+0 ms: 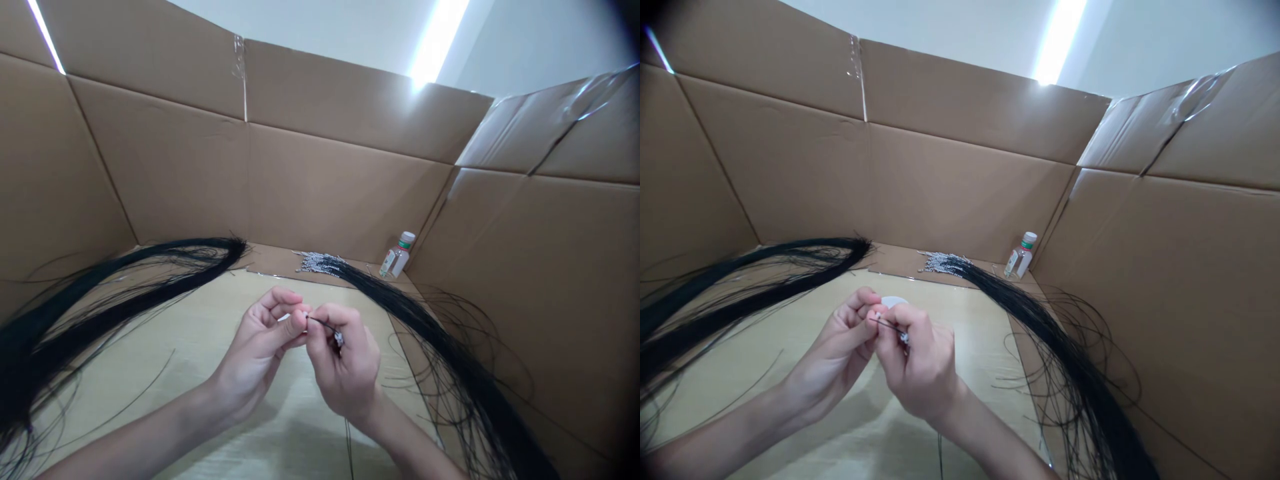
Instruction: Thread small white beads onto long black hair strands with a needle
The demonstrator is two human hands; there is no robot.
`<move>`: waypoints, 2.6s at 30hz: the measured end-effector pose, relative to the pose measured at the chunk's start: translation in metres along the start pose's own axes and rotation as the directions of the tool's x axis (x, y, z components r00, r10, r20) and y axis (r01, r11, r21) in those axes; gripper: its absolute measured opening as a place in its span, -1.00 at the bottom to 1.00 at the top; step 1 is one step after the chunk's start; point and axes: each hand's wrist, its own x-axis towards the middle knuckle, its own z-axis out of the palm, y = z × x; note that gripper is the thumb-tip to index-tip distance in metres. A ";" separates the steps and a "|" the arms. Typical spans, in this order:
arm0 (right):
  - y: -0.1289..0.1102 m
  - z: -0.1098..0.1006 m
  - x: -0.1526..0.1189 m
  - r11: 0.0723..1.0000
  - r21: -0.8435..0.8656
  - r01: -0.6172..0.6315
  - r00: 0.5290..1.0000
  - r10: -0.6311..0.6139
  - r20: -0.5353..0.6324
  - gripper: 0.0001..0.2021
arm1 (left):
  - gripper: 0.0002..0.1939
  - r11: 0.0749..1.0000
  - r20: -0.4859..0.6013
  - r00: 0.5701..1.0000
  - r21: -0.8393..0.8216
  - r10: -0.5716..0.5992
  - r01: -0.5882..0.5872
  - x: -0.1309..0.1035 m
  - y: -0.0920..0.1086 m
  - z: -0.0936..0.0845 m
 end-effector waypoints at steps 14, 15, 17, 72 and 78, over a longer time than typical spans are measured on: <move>-0.002 -0.001 0.002 0.788 0.487 -0.377 0.916 0.395 0.071 -0.94 | -0.75 0.917 0.068 0.964 0.295 0.259 -0.267 0.006 0.005 -0.008; -0.002 -0.001 0.003 0.775 0.504 -0.382 0.912 0.403 0.073 -0.93 | -0.75 0.906 0.085 0.958 0.311 0.273 -0.286 0.005 0.005 -0.008; -0.004 -0.002 0.004 0.749 0.533 -0.393 0.904 0.421 0.076 -0.91 | -0.75 0.882 0.101 0.944 0.337 0.313 -0.329 0.004 0.006 -0.007; -0.009 -0.001 0.005 0.856 0.337 -0.393 0.905 0.424 -0.020 -0.92 | -0.65 0.925 0.073 0.951 0.221 0.301 -0.310 0.006 0.005 -0.002; -0.008 -0.009 0.010 0.968 0.144 -0.207 0.974 0.218 -0.063 -0.87 | -0.65 0.972 0.074 0.982 0.149 0.172 -0.182 0.005 0.003 -0.002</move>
